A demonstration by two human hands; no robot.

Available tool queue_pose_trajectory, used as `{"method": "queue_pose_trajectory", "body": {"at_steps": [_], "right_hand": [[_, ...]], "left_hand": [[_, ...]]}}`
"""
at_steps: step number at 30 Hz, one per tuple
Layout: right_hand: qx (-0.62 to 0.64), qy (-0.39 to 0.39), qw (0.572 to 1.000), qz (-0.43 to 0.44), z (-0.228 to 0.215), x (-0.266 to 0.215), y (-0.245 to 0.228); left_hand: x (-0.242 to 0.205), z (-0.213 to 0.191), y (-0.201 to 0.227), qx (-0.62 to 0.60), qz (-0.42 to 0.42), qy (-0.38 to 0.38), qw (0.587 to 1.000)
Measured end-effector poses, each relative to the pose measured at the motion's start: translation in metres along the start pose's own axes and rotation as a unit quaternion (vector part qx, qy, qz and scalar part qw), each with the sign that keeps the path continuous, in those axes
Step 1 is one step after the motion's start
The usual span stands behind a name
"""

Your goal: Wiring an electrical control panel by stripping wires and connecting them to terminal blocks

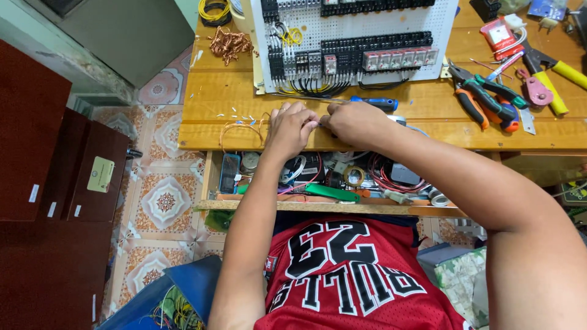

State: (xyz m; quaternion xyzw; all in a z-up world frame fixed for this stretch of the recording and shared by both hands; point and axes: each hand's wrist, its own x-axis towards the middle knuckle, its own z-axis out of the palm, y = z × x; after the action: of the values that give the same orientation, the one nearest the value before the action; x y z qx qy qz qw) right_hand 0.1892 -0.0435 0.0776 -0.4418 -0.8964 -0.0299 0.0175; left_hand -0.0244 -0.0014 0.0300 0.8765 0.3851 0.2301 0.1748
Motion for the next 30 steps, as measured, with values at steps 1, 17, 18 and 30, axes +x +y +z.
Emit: {"method": "queue_pose_trajectory", "body": {"at_steps": [1, 17, 18, 30], "right_hand": [[0.001, 0.0, 1.0, -0.002, 0.003, -0.001, 0.002], [-0.003, 0.012, 1.0, 0.01, 0.017, -0.015, 0.013], [0.0, 0.01, 1.0, 0.01, 0.018, -0.017, 0.015], [0.034, 0.067, 0.997, -0.002, 0.044, -0.021, 0.021]], "left_hand": [[0.001, 0.001, 0.0, 0.0, -0.002, 0.0, 1.0], [0.001, 0.004, -0.002, 0.011, 0.004, -0.008, 1.0], [0.002, 0.004, -0.001, 0.008, 0.006, -0.006, 1.0], [0.0, -0.004, -0.001, -0.054, 0.028, 0.012, 0.998]]}}
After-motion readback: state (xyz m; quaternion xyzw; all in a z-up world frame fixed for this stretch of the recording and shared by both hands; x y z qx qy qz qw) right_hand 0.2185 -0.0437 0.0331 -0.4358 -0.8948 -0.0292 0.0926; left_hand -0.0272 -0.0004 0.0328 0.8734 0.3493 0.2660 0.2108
